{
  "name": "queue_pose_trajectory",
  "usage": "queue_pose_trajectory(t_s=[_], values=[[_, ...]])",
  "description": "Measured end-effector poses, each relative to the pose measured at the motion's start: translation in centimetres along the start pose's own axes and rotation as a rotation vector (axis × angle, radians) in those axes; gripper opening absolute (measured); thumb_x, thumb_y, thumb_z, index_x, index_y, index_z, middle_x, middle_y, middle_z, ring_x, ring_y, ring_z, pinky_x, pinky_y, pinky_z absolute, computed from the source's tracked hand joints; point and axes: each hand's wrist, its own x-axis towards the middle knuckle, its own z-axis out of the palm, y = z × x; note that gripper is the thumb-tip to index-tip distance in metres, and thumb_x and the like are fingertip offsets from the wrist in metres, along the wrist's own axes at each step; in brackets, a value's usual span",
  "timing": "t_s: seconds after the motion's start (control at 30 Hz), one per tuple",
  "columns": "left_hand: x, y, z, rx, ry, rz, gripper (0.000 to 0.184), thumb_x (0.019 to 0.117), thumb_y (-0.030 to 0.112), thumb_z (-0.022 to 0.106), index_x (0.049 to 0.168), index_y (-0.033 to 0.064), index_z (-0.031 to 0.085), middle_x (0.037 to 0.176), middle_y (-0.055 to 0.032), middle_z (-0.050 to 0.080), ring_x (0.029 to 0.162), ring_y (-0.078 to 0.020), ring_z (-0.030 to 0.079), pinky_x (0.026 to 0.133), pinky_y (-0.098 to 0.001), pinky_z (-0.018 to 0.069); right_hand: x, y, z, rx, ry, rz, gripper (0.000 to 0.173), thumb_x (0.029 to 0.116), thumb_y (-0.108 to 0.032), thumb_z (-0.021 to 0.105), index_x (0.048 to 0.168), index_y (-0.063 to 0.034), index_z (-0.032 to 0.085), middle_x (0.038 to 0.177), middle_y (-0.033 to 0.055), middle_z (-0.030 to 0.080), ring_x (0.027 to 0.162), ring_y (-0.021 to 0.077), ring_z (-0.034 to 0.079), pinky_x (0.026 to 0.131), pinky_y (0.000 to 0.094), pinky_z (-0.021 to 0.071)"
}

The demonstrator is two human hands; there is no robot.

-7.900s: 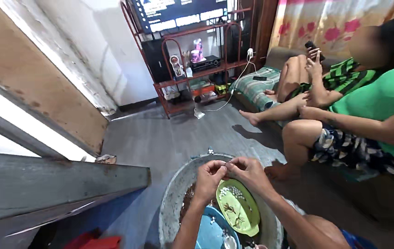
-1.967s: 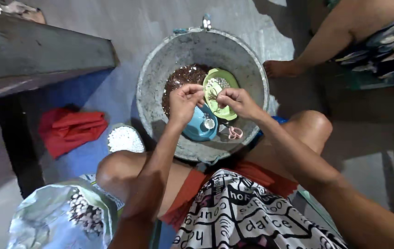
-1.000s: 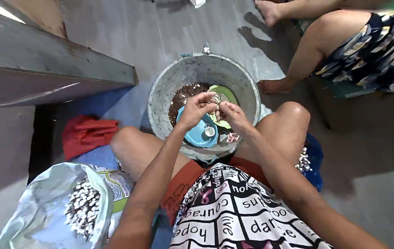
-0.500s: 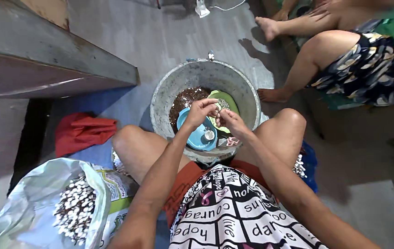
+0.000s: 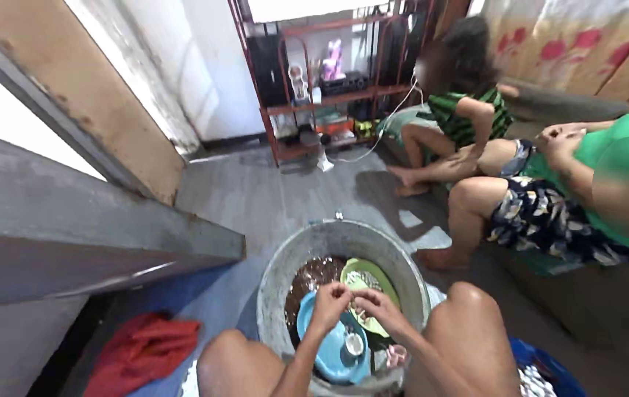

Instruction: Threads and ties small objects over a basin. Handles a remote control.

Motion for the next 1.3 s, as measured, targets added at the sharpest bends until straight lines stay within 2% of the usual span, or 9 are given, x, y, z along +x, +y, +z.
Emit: queue_pose_trajectory(t_s=[0.07, 0.17, 0.33, 0.5, 0.7, 0.87, 0.97, 1.13, 1.3], values=[[-0.2, -0.3, 0.4, 0.005, -0.002, 0.009, 0.013, 0.0958, 0.012, 0.069, 0.103, 0.0009, 0.073, 0.087, -0.0093, 0.074, 0.072, -0.0185, 0.071, 0.070, -0.0371, 0.0629, -0.1, 0.5, 0.3, -0.001, 0.065, 0.009, 0.035, 0.0995, -0.031, 0.068, 0.123, -0.0047, 0.071, 0.106, 0.0108, 0.075, 0.090, 0.0212, 0.072, 0.082, 0.0397, 0.0617], [-0.3, -0.4, 0.7, 0.001, -0.015, 0.014, 0.014, 0.0958, 0.013, 0.070, 0.103, 0.0013, 0.072, 0.091, -0.0093, 0.074, 0.073, -0.0192, 0.072, 0.069, -0.0373, 0.0632, 0.2, 1.6, 0.1, -0.025, 0.157, 0.019, 0.031, 0.1022, -0.032, 0.064, 0.110, -0.0041, 0.075, 0.095, 0.0088, 0.075, 0.081, 0.0185, 0.071, 0.075, 0.0370, 0.0607], [-0.4, -1.2, 1.1, -0.013, -0.034, -0.038, 0.015, 0.0969, 0.015, 0.069, 0.103, 0.0005, 0.070, 0.091, -0.0102, 0.074, 0.071, -0.0196, 0.071, 0.068, -0.0368, 0.0626, 0.4, 2.2, -0.3, -0.048, 0.159, 0.024, 0.025, 0.0967, -0.027, 0.072, 0.102, -0.0031, 0.075, 0.088, 0.0081, 0.074, 0.076, 0.0165, 0.070, 0.074, 0.0357, 0.0602], [-0.5, -1.9, 1.5, -0.033, -0.032, -0.064, 0.014, 0.0976, 0.012, 0.067, 0.102, -0.0010, 0.068, 0.086, -0.0111, 0.072, 0.070, -0.0206, 0.071, 0.068, -0.0374, 0.0629, 0.5, 2.5, -0.4, -0.118, 0.140, -0.025, 0.017, 0.0910, -0.017, 0.075, 0.104, -0.0067, 0.077, 0.094, 0.0060, 0.076, 0.082, 0.0156, 0.071, 0.079, 0.0362, 0.0608], [-0.3, -2.3, 1.8, -0.026, -0.044, -0.060, 0.013, 0.0983, 0.010, 0.066, 0.104, -0.0012, 0.067, 0.086, -0.0115, 0.072, 0.069, -0.0208, 0.071, 0.067, -0.0368, 0.0629, 0.7, 2.6, -0.5, -0.197, 0.190, 0.029, 0.019, 0.0921, -0.026, 0.075, 0.099, -0.0082, 0.078, 0.088, 0.0041, 0.075, 0.079, 0.0143, 0.071, 0.077, 0.0360, 0.0607], [-0.4, -2.5, 1.9, 0.153, -0.057, -0.023, 0.014, 0.0979, 0.015, 0.067, 0.103, 0.0031, 0.073, 0.085, -0.0069, 0.074, 0.069, -0.0166, 0.072, 0.069, -0.0356, 0.0639, 0.4, 2.7, -0.6, -0.300, 0.190, -0.001, 0.019, 0.0911, -0.029, 0.075, 0.095, -0.0104, 0.078, 0.085, 0.0016, 0.075, 0.079, 0.0115, 0.071, 0.079, 0.0365, 0.0601], [-0.3, -2.5, 2.1, 0.400, -0.047, -0.002, 0.018, 0.0970, 0.022, 0.065, 0.100, 0.0073, 0.074, 0.084, -0.0035, 0.072, 0.073, -0.0135, 0.070, 0.074, -0.0360, 0.0608, 0.3, 2.6, -0.4, -0.437, 0.217, -0.001, 0.020, 0.0900, -0.033, 0.073, 0.093, -0.0138, 0.079, 0.084, -0.0008, 0.075, 0.079, 0.0108, 0.071, 0.079, 0.0389, 0.0602], [-0.4, -2.8, 2.9, 0.641, -0.017, -0.055, 0.024, 0.0982, 0.027, 0.057, 0.102, 0.0079, 0.071, 0.083, -0.0068, 0.069, 0.078, -0.0205, 0.068, 0.076, -0.0444, 0.0572, 0.3, 2.1, 0.0, -0.713, 0.279, 0.019, 0.024, 0.0894, -0.038, 0.066, 0.093, -0.0165, 0.077, 0.087, 0.0004, 0.074, 0.083, 0.0161, 0.071, 0.079, 0.0455, 0.0591], [-0.5, -2.5, 3.3, 0.774, 0.068, -0.097, 0.027, 0.0975, 0.030, 0.055, 0.101, 0.0072, 0.069, 0.083, -0.0091, 0.069, 0.081, -0.0256, 0.070, 0.076, -0.0495, 0.0574, 0.2, 1.9, 0.1, -0.837, 0.305, 0.015, 0.026, 0.0894, -0.038, 0.064, 0.094, -0.0159, 0.076, 0.091, 0.0017, 0.073, 0.087, 0.0194, 0.071, 0.079, 0.0471, 0.0588]])
